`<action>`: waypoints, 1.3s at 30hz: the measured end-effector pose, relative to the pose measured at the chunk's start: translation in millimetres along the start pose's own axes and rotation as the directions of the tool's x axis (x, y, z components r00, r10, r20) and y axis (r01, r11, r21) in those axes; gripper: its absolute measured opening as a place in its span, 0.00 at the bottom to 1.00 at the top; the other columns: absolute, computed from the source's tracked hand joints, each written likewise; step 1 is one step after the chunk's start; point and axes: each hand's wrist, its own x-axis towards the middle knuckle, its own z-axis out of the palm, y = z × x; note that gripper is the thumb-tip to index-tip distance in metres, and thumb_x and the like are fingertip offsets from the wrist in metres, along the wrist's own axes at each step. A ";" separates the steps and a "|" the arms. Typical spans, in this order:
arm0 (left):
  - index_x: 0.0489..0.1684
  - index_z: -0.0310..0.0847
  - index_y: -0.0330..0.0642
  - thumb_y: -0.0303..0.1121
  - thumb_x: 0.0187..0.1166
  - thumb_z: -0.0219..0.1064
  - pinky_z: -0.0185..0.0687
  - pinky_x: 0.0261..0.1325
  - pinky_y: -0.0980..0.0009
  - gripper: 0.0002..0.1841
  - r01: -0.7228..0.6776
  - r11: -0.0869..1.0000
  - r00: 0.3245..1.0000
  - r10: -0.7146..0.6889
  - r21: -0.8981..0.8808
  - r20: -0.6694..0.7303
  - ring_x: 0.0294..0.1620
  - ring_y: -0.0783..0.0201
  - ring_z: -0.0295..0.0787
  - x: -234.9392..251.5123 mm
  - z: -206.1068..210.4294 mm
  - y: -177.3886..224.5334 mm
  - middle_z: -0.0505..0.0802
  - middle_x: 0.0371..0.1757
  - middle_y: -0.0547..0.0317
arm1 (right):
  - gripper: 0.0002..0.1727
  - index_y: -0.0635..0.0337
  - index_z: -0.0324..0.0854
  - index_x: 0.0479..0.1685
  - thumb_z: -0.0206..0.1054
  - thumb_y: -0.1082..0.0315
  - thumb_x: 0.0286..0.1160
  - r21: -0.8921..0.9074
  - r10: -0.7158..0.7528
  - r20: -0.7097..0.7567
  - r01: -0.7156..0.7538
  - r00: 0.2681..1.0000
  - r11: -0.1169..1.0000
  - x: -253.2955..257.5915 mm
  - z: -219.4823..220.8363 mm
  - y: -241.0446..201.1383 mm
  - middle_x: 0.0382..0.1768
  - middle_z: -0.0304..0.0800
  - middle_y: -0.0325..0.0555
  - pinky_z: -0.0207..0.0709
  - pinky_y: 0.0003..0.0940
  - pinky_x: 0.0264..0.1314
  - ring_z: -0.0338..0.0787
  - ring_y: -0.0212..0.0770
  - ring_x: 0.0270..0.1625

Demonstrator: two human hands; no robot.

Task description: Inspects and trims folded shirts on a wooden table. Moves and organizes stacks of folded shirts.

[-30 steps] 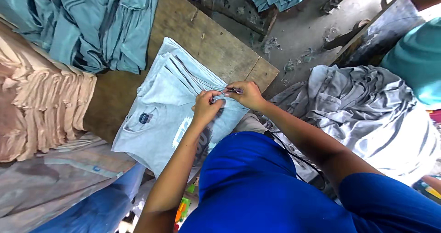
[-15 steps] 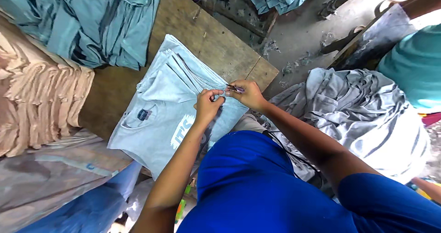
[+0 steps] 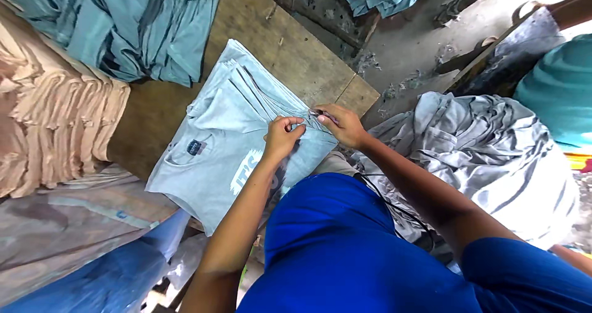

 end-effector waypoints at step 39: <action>0.52 0.87 0.34 0.27 0.81 0.68 0.75 0.46 0.80 0.09 0.007 0.975 0.994 0.018 -0.220 0.109 0.40 0.74 0.77 -0.3 -6.6 -6.8 0.81 0.44 0.59 | 0.15 0.62 0.88 0.54 0.67 0.60 0.82 -0.091 -0.141 -0.119 0.131 0.983 0.987 -2.6 21.0 8.6 0.44 0.96 0.52 0.84 0.57 0.46 0.96 0.52 0.45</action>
